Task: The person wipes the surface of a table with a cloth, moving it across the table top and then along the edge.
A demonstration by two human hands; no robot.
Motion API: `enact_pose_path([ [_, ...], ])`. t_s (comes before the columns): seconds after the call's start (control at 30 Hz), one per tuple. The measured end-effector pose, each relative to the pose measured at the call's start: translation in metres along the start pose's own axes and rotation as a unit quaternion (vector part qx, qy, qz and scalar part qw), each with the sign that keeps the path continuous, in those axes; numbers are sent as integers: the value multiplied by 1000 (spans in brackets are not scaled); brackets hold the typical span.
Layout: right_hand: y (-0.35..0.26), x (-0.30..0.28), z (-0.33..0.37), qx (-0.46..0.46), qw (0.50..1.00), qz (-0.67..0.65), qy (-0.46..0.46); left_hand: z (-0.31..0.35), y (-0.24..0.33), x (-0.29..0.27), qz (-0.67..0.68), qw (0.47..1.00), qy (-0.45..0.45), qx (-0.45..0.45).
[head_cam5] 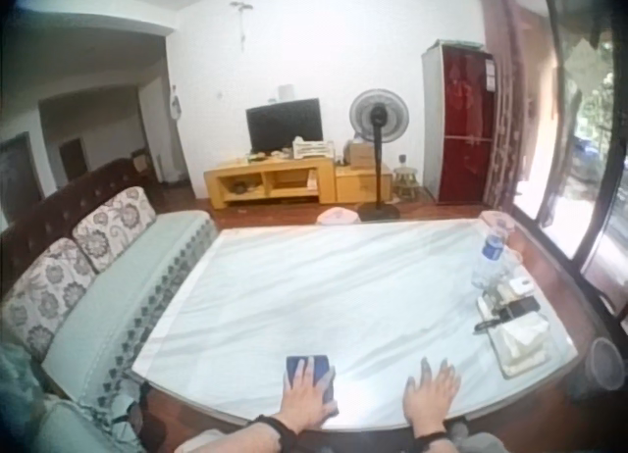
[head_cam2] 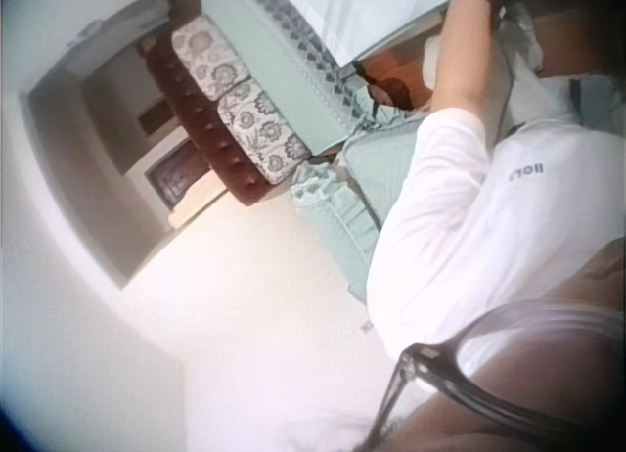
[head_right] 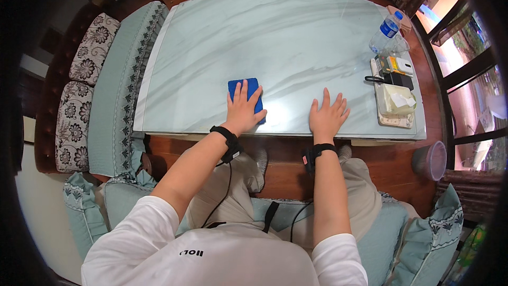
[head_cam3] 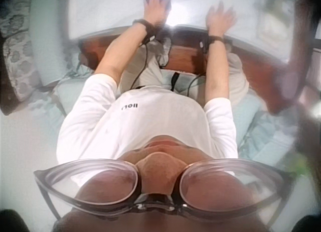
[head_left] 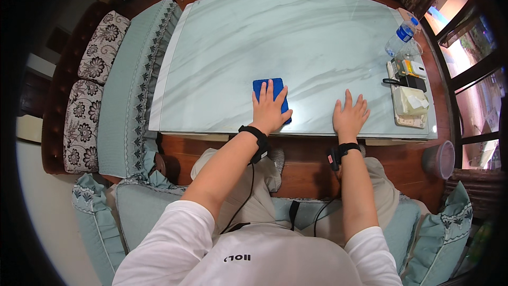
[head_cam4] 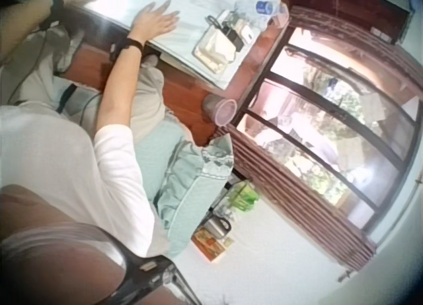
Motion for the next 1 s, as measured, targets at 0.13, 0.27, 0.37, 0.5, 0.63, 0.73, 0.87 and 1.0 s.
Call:
enact_pose_path([
  [0.13, 1, 2, 0, -1, 1000, 8, 2, -30, -1, -1, 10, 1000, 1, -10],
  [0.27, -1, 2, 0, 3, 1000, 8, -5, -64, -4, -3, 11, 1000, 11, -19],
  [0.37, -1, 0, 2, 8, 1000, 6, -16, -92, -8, -4, 6, 999, 15, -27],
  [0.5, 0, -2, 2, 8, 1000, 4, -21, -137, -12, -4, 5, 999, 9, -39],
  [0.63, -4, -3, 3, 1, 1000, 7, -16, -179, -20, -14, -2, 998, -12, -64],
  [0.73, -7, -1, 2, -6, 1000, 5, -8, -206, -30, -19, -16, 996, -33, -79],
  [0.87, 0, -1, -1, 3, 1000, 1, 9, -239, -34, -21, -30, 997, -35, -68],
  [1.0, -8, -3, 1, -4, 1000, -18, 23, -264, -71, -24, -56, 997, -1, -46],
])
Point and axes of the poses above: each hand's wrist, its own z-axis away from the middle knuckle, its own x-axis out of the palm, y = z × x, the point moved 1 cm from there along -z, towards the middle knuckle, and after that the axes turned 8 degrees about -y, right-handed, at the moved point
